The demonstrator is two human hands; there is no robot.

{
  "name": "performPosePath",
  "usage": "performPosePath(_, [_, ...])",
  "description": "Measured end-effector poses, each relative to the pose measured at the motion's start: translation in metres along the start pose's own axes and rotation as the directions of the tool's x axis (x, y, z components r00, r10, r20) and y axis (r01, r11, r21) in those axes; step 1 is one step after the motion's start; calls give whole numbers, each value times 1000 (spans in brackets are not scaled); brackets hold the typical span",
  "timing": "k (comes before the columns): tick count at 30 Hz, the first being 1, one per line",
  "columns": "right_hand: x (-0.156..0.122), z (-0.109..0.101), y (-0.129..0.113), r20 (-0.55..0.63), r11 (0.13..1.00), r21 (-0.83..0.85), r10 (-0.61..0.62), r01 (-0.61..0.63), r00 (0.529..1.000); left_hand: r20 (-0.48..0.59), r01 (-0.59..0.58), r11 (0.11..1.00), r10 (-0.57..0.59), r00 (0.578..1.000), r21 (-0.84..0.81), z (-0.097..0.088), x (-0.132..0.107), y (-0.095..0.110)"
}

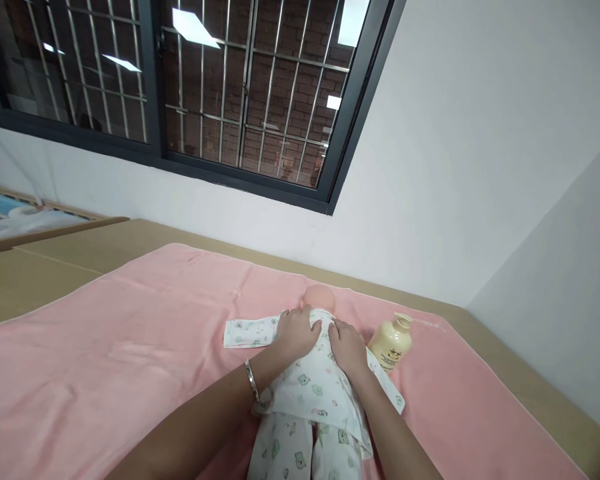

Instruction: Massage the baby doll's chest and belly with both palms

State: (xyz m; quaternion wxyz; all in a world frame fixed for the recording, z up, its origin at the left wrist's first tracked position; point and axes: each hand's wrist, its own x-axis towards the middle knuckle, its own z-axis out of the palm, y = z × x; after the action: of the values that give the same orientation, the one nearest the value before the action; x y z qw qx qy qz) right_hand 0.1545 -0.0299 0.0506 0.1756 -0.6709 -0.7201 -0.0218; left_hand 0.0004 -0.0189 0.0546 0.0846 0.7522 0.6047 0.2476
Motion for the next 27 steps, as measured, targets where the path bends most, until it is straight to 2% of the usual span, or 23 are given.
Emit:
performPosePath(4, [1,0,-2,23,999,-41,-17,18,1000,0,-1,1000,1,1000,-20,4,3,-1])
performPosePath(9, [0,1,-4,-39,999,-25,36,-37,999,-40,-34,994,30,999,-103,8,4,-3])
performPosePath(14, [-2,0,-10,-87,992,-43,117,-121,989,-100,-7,981,-12,995,-192,10,3,-2])
performPosePath(19, [-3,-1,-13,-119,984,-65,155,-163,981,-125,77,979,-101,987,-189,7,0,2])
performPosePath(23, [-4,-1,-13,-84,982,-85,160,-167,984,-97,122,983,-137,986,-140,4,0,5])
performPosePath(27, [-1,-3,-10,-14,994,-79,80,-81,997,-64,96,989,-104,993,-114,6,2,3])
